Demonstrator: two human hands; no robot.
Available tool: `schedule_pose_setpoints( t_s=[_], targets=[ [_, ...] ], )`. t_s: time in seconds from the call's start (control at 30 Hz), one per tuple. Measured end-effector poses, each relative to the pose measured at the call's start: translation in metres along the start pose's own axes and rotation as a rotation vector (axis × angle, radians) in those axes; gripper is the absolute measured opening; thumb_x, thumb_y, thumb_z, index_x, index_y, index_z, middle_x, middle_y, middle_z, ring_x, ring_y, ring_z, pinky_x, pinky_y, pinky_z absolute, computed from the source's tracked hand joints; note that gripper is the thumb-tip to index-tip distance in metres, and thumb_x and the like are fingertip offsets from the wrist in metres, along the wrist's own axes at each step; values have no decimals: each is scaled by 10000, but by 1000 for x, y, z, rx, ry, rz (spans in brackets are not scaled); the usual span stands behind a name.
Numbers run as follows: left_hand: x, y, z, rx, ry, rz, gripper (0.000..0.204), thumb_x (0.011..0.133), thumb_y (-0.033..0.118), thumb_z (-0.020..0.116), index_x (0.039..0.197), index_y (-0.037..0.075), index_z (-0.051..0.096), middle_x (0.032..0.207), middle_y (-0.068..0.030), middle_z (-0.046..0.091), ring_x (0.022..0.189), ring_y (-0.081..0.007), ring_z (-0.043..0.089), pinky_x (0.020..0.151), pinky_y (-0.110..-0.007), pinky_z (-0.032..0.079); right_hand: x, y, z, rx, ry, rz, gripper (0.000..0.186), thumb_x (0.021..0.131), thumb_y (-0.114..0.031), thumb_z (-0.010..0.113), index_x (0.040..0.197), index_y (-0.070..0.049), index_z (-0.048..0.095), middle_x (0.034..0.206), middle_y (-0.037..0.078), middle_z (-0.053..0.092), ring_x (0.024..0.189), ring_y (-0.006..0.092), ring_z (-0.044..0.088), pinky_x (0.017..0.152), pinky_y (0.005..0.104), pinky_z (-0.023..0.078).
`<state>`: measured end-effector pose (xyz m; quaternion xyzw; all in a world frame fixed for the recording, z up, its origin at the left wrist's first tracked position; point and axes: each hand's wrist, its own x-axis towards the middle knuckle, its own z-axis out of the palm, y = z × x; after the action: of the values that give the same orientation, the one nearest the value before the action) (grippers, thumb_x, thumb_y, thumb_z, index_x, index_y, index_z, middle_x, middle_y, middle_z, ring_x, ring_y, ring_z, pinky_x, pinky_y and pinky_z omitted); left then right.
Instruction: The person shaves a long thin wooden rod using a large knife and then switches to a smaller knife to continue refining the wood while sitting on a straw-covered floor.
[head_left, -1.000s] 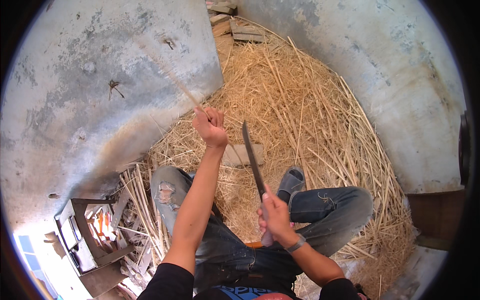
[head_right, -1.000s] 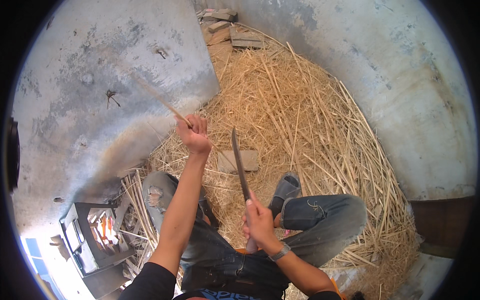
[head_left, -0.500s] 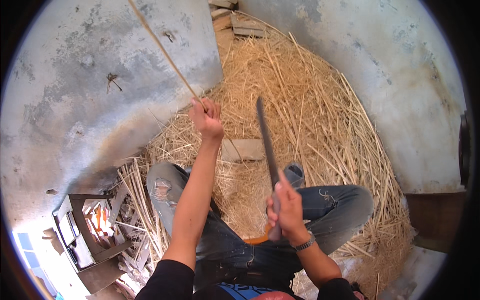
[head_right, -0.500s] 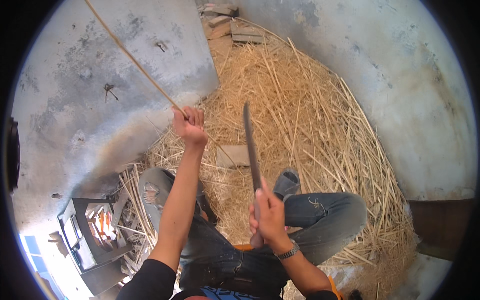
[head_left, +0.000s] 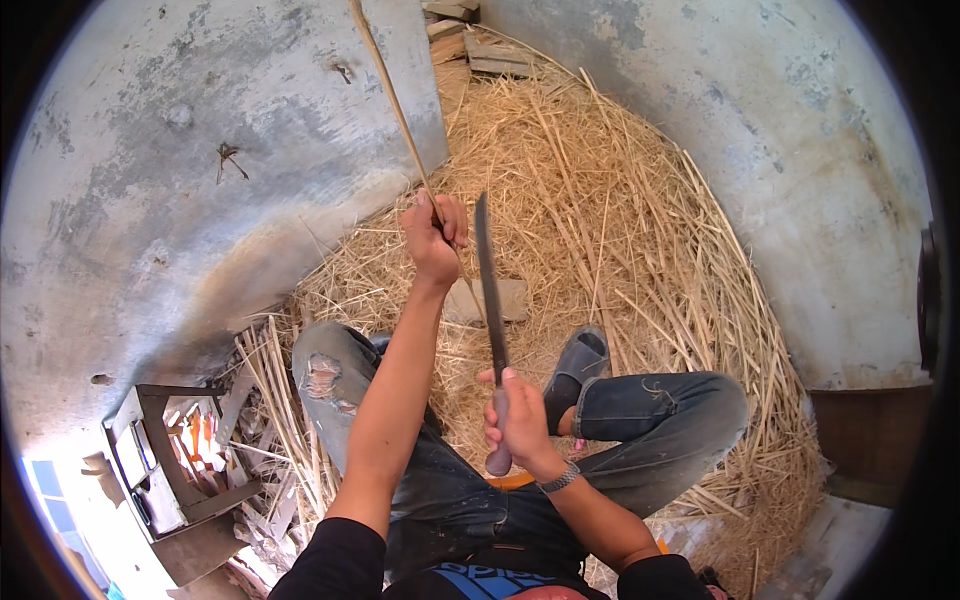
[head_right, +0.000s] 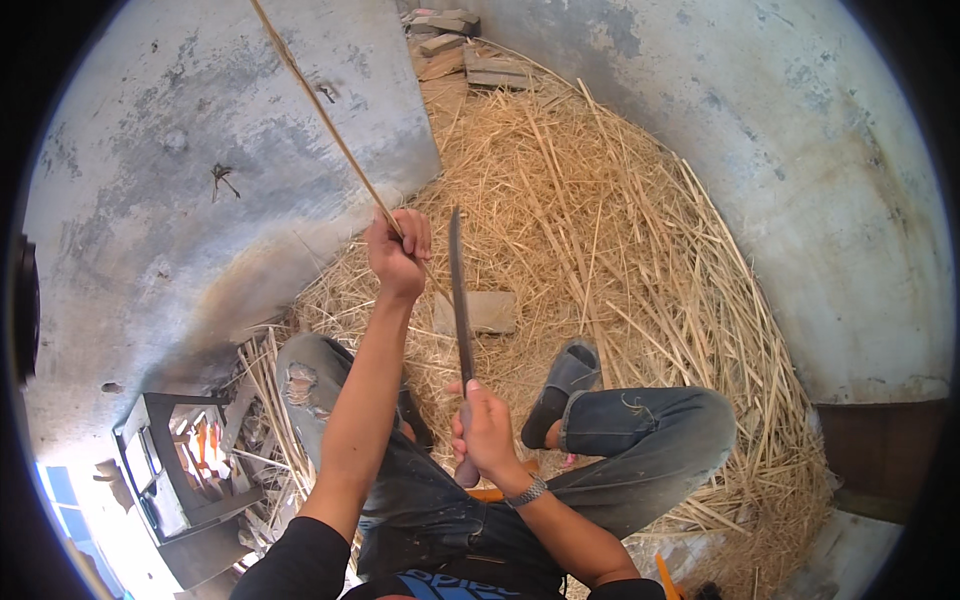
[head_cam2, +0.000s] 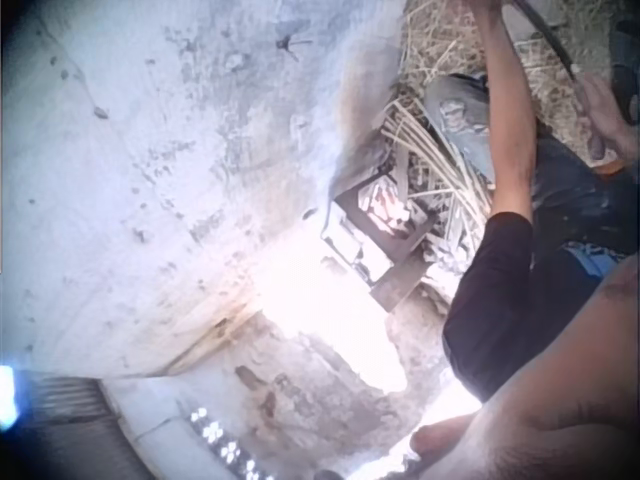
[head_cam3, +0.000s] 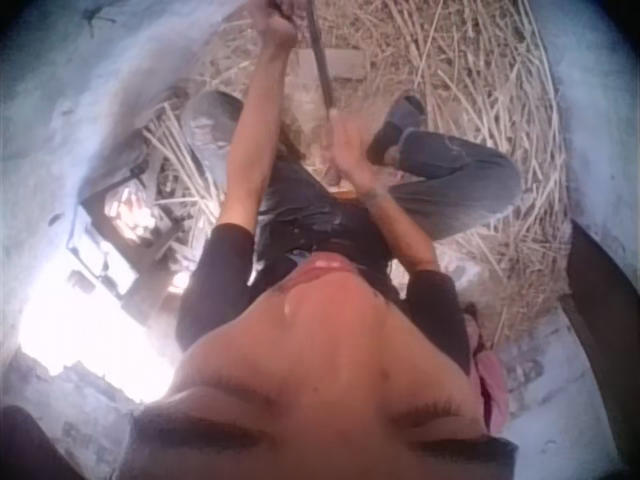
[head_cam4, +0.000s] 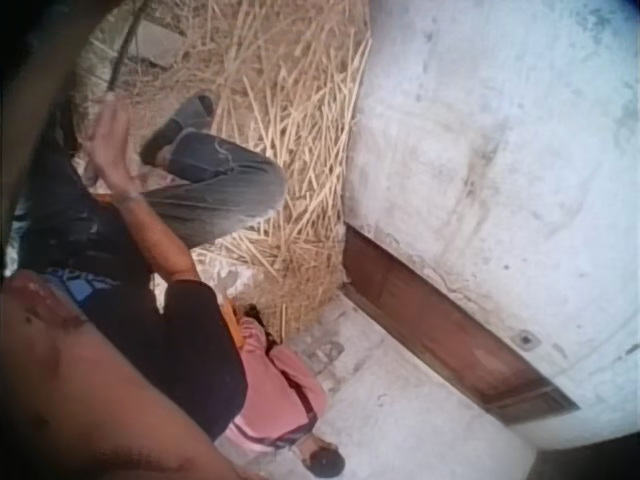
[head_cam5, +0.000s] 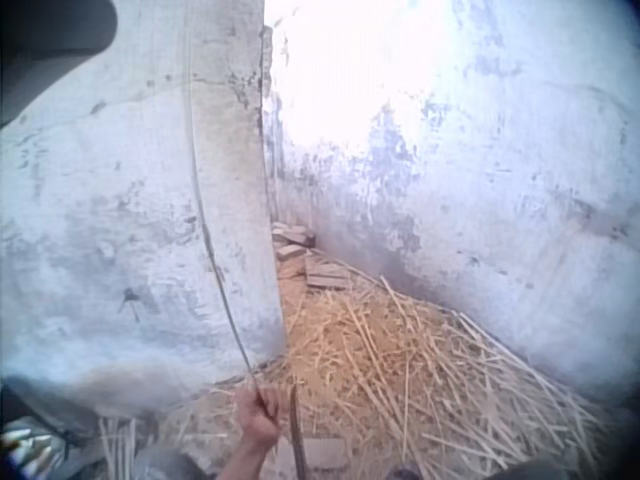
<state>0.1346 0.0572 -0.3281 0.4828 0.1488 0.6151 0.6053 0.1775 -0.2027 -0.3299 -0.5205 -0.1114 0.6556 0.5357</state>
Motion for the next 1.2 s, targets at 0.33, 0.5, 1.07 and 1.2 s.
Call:
schedule_pose_setpoints(
  t_s=[0.33,0.5,1.07,1.2],
  targets=[
    [15,59,11,5,-39,10,537,1071,411,315,651,91,412,584,-35,395,541,-142,372,495,-281,315,-3,23,2,-48,-5,95,440,1117,-404,379,1189,-19,578,651,9,472,441,78,432,388,260,395],
    [12,38,9,4,-51,21,588,1093,456,297,610,124,347,527,0,319,483,-126,297,453,-283,248,-4,25,-2,-64,-14,93,464,1117,-441,367,1203,-24,554,658,33,469,439,100,429,383,278,400],
    [19,8,17,-145,263,190,623,1103,478,349,595,120,314,514,22,258,446,-102,225,438,-289,190,-16,-73,7,143,73,-689,531,1098,-541,341,1054,-45,525,628,19,473,420,101,443,377,265,384],
    [18,11,26,-89,228,210,599,1105,430,375,599,114,320,524,14,266,454,-102,228,451,-292,189,4,30,-38,-195,174,-90,528,1081,-567,392,1030,-55,509,607,17,458,419,111,443,372,274,382]
  ],
)
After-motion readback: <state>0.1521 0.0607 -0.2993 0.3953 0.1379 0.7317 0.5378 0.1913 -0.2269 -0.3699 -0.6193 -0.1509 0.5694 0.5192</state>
